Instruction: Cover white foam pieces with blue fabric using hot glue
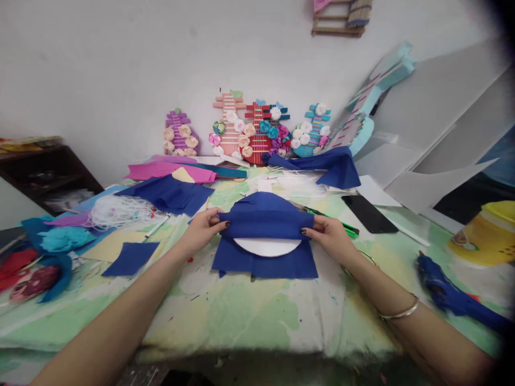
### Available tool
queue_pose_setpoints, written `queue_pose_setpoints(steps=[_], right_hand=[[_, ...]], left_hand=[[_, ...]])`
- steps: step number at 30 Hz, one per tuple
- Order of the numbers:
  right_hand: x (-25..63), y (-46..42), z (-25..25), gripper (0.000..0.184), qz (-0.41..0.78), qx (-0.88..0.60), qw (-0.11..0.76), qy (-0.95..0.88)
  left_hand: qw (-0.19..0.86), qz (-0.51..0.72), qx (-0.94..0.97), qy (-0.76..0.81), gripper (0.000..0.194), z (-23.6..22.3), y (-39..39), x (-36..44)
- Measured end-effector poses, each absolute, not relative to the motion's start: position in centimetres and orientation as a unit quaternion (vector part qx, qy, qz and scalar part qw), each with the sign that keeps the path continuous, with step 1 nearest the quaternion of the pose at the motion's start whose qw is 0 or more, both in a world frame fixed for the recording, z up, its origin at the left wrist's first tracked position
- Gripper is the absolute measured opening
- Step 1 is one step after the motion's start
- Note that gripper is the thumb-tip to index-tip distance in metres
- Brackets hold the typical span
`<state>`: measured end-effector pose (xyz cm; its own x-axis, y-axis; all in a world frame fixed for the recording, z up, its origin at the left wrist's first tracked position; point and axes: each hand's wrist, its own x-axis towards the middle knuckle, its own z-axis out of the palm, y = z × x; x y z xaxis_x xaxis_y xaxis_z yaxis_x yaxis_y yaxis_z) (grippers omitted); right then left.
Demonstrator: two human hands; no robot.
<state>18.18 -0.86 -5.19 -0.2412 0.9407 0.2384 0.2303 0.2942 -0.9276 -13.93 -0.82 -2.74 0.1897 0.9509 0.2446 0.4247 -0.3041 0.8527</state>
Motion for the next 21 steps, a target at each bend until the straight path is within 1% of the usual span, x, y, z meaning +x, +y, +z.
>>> queue_pose_setpoints(steps=[5,8,12,16,21], right_hand=[[18.0,-0.2,-5.9,0.028,0.316,-0.483,0.427,-0.696],[18.0,0.0,-6.1,0.029,0.296,-0.502,0.420,-0.695],[18.0,0.1,-6.2,0.028,0.295,-0.509,0.417,-0.693],[18.0,-0.1,-6.2,0.031,0.310,-0.504,0.416,-0.690],[18.0,-0.2,-5.9,0.031,0.342,-0.497,0.418,-0.679]], left_hand=[[0.338,0.443,0.668,0.493,0.028,-3.6,0.1,-13.3],[0.331,0.455,0.662,0.495,0.029,-4.0,0.8,-13.2],[0.298,0.449,0.673,0.507,0.028,-4.3,1.4,-13.3],[0.280,0.444,0.685,0.505,0.028,-4.4,1.4,-13.4],[0.309,0.456,0.674,0.492,0.032,-4.4,1.4,-13.5]])
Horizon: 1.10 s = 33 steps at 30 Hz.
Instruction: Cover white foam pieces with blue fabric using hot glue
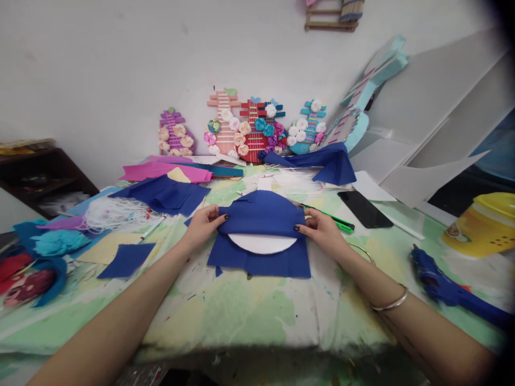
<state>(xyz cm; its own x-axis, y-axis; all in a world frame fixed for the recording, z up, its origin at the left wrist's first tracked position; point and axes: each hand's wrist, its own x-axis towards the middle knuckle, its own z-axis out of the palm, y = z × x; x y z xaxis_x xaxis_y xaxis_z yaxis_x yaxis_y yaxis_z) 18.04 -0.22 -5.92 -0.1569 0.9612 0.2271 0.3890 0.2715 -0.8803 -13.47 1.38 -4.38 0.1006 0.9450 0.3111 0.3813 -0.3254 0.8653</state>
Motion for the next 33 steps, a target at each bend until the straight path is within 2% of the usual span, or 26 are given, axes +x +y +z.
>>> queue_pose_setpoints(steps=[4,11,16,19,22,25,29,33], right_hand=[[18.2,-0.4,-5.3,0.036,0.374,-0.486,0.416,-0.671],[18.7,-0.6,-4.8,0.021,0.386,-0.464,0.413,-0.682],[19.0,-0.6,-5.0,0.021,0.386,-0.464,0.406,-0.686],[19.1,-0.9,-4.7,0.020,0.388,-0.456,0.389,-0.700],[19.4,-1.2,-4.2,0.015,0.386,-0.420,0.358,-0.739],[19.7,-1.4,-3.8,0.010,0.348,-0.391,0.334,-0.784],[19.9,-1.5,-3.7,0.005,0.302,-0.368,0.285,-0.832],[19.8,-1.7,-3.5,0.017,0.285,-0.352,0.265,-0.851]], left_hand=[[0.341,0.465,0.657,0.485,0.033,-4.5,1.4,-13.6],[0.386,0.462,0.642,0.475,0.033,-4.1,1.2,-13.7],[0.354,0.452,0.670,0.472,0.037,-3.5,1.0,-14.1],[0.381,0.404,0.695,0.457,0.025,-3.1,0.7,-14.8],[0.430,0.296,0.748,0.409,0.014,-2.5,0.4,-15.7],[0.416,0.216,0.808,0.356,0.006,-1.8,0.1,-16.5],[0.390,0.192,0.831,0.346,0.009,-1.5,-0.2,-16.7],[0.389,0.170,0.836,0.348,0.015,-1.8,-0.5,-16.4]])
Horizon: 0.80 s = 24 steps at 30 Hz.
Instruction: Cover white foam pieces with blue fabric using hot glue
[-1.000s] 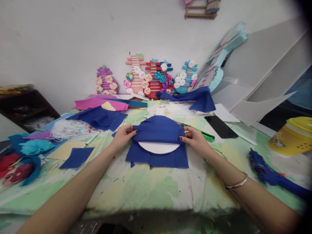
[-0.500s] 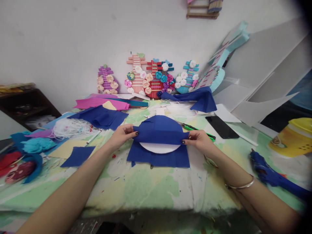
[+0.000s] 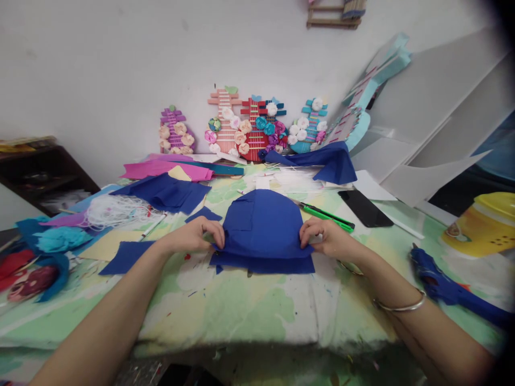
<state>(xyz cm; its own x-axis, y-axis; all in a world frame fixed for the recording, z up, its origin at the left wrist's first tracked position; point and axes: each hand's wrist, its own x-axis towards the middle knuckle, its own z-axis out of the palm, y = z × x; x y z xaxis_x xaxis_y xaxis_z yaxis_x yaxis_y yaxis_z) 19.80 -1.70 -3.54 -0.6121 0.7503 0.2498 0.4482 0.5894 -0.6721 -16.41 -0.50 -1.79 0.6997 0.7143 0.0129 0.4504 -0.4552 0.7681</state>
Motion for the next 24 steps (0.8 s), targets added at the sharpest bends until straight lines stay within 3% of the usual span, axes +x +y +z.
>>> queue_pose_setpoints(steps=[4,24], right_hand=[[19.83,-1.78,-3.53,0.023,0.271,-0.350,0.254,-0.860],[19.85,-1.96,-3.49,0.014,0.280,-0.343,0.228,-0.867]], left_hand=[[0.379,0.160,0.843,0.346,0.017,-1.88,-0.62,-16.37],[0.370,0.143,0.850,0.347,0.015,-1.74,-0.87,-16.40]])
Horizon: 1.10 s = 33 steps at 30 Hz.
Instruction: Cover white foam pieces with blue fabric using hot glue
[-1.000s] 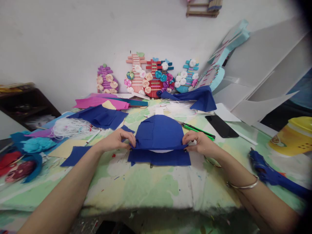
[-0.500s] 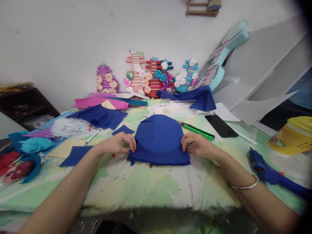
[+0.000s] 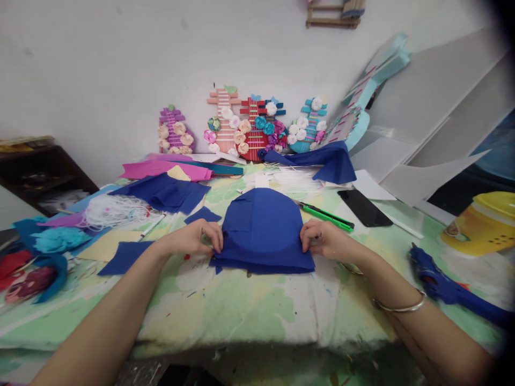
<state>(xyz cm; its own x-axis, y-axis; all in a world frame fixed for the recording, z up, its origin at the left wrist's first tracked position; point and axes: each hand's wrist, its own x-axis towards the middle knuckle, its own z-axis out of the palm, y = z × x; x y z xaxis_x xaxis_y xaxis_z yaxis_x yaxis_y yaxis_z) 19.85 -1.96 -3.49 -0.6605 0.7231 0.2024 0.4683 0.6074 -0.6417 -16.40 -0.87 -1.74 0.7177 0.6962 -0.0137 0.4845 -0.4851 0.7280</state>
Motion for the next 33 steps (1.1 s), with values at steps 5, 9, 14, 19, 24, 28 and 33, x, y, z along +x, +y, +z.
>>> queue_pose_setpoints(steps=[5,9,14,19,24,28,33], right_hand=[[19.9,-1.9,-3.4,0.016,0.273,-0.341,0.221,-0.872],[19.8,-2.0,-3.3,0.016,0.270,-0.344,0.216,-0.873],[19.8,-2.2,-3.2,0.019,0.266,-0.353,0.204,-0.874],[20.0,-2.1,-3.2,0.034,0.261,-0.341,0.213,-0.878],[20.2,-1.8,-3.5,0.026,0.215,-0.412,0.271,-0.843],[20.1,-1.7,-3.9,0.016,0.211,-0.461,0.290,-0.812],[19.7,-1.8,-3.9,0.015,0.210,-0.450,0.272,-0.824]], left_hand=[[0.372,0.155,0.849,0.341,0.013,-1.7,-0.9,-16.4],[0.374,0.146,0.848,0.345,0.016,-1.7,-0.9,-16.4],[0.369,0.152,0.851,0.342,0.012,-1.7,-0.9,-16.4],[0.362,0.141,0.854,0.345,0.006,-1.5,-0.9,-16.4],[0.328,0.223,0.844,0.360,0.013,-1.3,-1.1,-16.0],[0.245,0.309,0.838,0.376,0.015,-1.7,-1.5,-14.8],[0.080,0.327,0.884,0.326,0.022,-2.7,-2.3,-12.1]])
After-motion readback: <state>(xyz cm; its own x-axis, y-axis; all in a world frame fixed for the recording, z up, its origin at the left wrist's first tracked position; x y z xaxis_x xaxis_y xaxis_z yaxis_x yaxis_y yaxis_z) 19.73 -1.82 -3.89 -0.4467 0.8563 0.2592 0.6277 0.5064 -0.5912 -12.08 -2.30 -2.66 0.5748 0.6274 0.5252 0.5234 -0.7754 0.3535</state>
